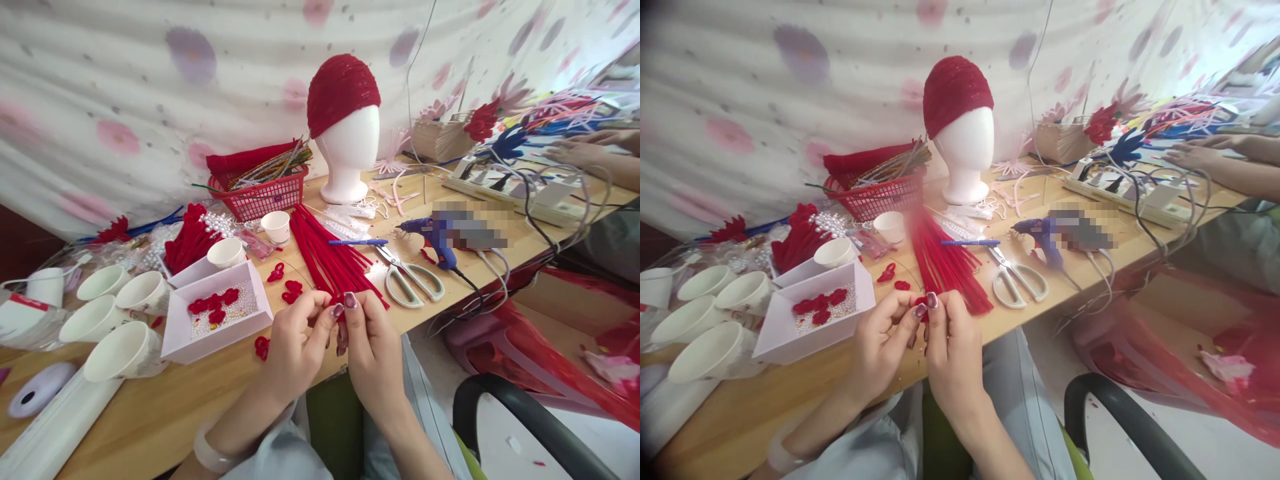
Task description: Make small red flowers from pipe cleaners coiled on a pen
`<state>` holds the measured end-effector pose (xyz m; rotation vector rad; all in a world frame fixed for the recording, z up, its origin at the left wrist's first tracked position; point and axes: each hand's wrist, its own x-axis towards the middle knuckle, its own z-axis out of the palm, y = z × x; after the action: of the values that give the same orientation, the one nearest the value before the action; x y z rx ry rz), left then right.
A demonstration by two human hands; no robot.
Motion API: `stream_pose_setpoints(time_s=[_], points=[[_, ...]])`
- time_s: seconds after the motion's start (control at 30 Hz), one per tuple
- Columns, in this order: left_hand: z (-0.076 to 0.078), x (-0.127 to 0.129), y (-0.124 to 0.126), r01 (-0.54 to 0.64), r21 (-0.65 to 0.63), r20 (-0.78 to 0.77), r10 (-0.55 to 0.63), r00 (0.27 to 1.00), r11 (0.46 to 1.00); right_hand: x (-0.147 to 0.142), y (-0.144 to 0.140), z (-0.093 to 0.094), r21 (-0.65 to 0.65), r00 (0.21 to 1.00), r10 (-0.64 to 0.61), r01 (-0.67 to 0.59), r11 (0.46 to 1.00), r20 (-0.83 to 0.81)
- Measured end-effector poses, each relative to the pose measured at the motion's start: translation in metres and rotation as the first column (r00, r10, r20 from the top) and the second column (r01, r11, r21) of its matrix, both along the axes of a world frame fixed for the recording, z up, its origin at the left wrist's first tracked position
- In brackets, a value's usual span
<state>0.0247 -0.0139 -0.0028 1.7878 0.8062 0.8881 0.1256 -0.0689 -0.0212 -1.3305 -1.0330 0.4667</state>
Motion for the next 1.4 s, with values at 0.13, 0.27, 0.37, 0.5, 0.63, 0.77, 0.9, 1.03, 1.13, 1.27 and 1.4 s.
stream_pose_setpoints(time_s=[0.13, 0.27, 0.37, 0.5, 0.63, 0.77, 0.9, 1.03, 1.13, 1.27, 1.4], points=[[0.001, -0.002, -0.001, 0.024, -0.116, 0.11, -0.011, 0.994, 0.993, 0.012, 0.001, 0.004, 0.016, 0.967, 0.216, -0.216, 0.976, -0.135], [0.0, -0.002, 0.0, 0.047, -0.099, 0.121, -0.035, 0.992, 0.994, 0.026, 0.002, 0.009, -0.003, 0.826, 0.406, -0.442, 0.897, -0.391], [0.0, -0.002, 0.002, 0.14, -0.179, 0.15, -0.113, 0.982, 0.974, 0.037, 0.003, 0.011, 0.005, 0.733, 0.486, -0.551, 0.835, -0.475], [-0.002, -0.006, 0.004, 0.181, -0.126, 0.125, -0.166, 0.978, 0.975, 0.045, 0.003, 0.011, 0.026, 0.691, 0.513, -0.583, 0.812, -0.508], [-0.006, -0.013, 0.006, 0.119, 0.112, 0.042, -0.124, 0.991, 0.987, 0.047, 0.002, 0.01, 0.031, 0.687, 0.507, -0.578, 0.816, -0.521], [-0.004, -0.014, 0.007, 0.109, 0.259, -0.019, -0.108, 0.994, 0.96, 0.047, 0.001, 0.014, 0.009, 0.727, 0.508, -0.569, 0.822, -0.461], [0.002, -0.01, 0.004, 0.131, 0.016, 0.074, -0.132, 0.989, 0.991, 0.046, 0.0, 0.019, -0.016, 0.844, 0.457, -0.48, 0.877, -0.282], [0.003, -0.006, 0.002, 0.125, -0.151, 0.121, -0.107, 0.987, 0.981, 0.039, 0.001, 0.015, -0.007, 0.925, 0.364, -0.367, 0.93, -0.114], [0.001, -0.003, 0.0, 0.144, -0.219, 0.164, -0.109, 0.98, 0.965, 0.03, 0.003, 0.009, 0.012, 0.968, 0.245, -0.244, 0.97, -0.064], [0.001, -0.004, -0.001, 0.186, -0.248, 0.186, -0.142, 0.972, 0.951, 0.026, 0.004, 0.005, 0.058, 0.957, 0.257, -0.251, 0.966, -0.135], [0.002, -0.008, 0.001, 0.205, -0.21, 0.162, -0.173, 0.971, 0.956, 0.033, 0.003, 0.005, 0.03, 0.962, 0.255, -0.254, 0.967, -0.093]])
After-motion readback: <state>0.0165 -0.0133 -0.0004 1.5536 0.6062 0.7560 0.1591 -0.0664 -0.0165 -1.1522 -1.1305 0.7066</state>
